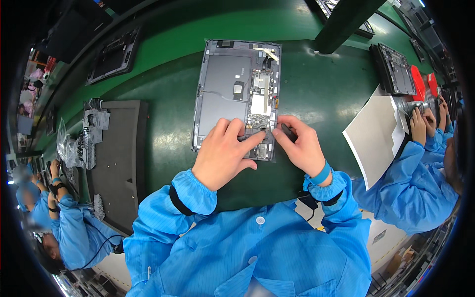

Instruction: Assembling the internal components of an electronic device on an industrial assembly line.

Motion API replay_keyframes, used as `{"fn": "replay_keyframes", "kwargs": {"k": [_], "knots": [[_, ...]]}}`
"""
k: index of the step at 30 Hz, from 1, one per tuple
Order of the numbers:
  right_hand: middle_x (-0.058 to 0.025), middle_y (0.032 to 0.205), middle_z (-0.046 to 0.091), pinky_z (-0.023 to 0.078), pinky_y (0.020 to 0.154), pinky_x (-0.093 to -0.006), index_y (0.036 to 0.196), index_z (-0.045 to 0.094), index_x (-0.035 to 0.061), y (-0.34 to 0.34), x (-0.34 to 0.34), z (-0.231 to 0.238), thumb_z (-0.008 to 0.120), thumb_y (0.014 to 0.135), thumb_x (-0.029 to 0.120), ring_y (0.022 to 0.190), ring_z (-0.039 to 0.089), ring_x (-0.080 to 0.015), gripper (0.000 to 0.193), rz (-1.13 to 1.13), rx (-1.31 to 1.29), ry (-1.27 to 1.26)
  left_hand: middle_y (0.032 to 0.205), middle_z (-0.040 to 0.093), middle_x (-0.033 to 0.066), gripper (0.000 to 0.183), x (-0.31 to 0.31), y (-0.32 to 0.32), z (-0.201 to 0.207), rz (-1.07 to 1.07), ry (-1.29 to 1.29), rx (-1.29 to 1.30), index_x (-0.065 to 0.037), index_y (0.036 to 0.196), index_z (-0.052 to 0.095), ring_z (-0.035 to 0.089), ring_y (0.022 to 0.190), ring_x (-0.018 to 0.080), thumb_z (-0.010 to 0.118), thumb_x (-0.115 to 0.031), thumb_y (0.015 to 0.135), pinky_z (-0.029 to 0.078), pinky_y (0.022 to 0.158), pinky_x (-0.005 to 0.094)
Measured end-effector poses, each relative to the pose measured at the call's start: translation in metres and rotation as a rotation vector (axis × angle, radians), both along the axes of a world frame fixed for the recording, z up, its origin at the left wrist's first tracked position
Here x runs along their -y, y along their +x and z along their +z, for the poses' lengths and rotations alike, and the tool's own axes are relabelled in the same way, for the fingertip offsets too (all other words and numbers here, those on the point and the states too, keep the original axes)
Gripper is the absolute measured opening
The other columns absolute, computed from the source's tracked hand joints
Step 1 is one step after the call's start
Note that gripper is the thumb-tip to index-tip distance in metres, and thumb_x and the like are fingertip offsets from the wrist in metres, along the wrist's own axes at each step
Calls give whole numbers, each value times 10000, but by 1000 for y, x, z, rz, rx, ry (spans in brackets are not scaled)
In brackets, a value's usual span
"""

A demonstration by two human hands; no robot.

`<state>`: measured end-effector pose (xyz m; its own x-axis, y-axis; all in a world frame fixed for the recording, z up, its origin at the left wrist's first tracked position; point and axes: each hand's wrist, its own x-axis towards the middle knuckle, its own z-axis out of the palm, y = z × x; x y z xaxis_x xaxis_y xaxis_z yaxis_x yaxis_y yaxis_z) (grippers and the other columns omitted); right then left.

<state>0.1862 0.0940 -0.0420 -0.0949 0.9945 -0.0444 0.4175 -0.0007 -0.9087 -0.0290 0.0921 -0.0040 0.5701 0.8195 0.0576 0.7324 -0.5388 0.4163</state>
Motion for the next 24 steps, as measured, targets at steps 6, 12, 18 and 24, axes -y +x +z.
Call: {"fn": "replay_keyframes", "kwargs": {"k": [6,12,18,24], "knots": [[-162,835,683,514,649,-324,1074,641,2,-1,-1,7,687,860,126,719,668,-228,252,5,6,-38,987,476,32,654,4,0,-1,16,61,-27,-244,1220,648,473,914,241,824,-321,594,481,777,362],[-161,845,685,516,648,-325,1068,641,1,-3,-1,4,689,858,128,724,674,-236,250,17,25,3,1004,488,37,628,4,-3,-1,-9,72,-45,-244,1209,651,480,932,239,816,-327,609,486,784,360],[-168,856,681,513,634,-328,1061,642,2,0,-1,4,691,853,132,714,670,-243,250,11,7,-5,1011,516,38,606,8,-2,-4,21,99,-2,-245,1194,658,511,951,239,821,-302,612,499,791,368],[-164,835,671,505,623,-329,1060,642,2,0,-2,3,698,842,138,687,654,-247,263,7,22,-14,1053,538,44,572,19,6,-9,91,199,-27,-211,1180,667,543,974,245,817,-247,629,510,785,368]]}}
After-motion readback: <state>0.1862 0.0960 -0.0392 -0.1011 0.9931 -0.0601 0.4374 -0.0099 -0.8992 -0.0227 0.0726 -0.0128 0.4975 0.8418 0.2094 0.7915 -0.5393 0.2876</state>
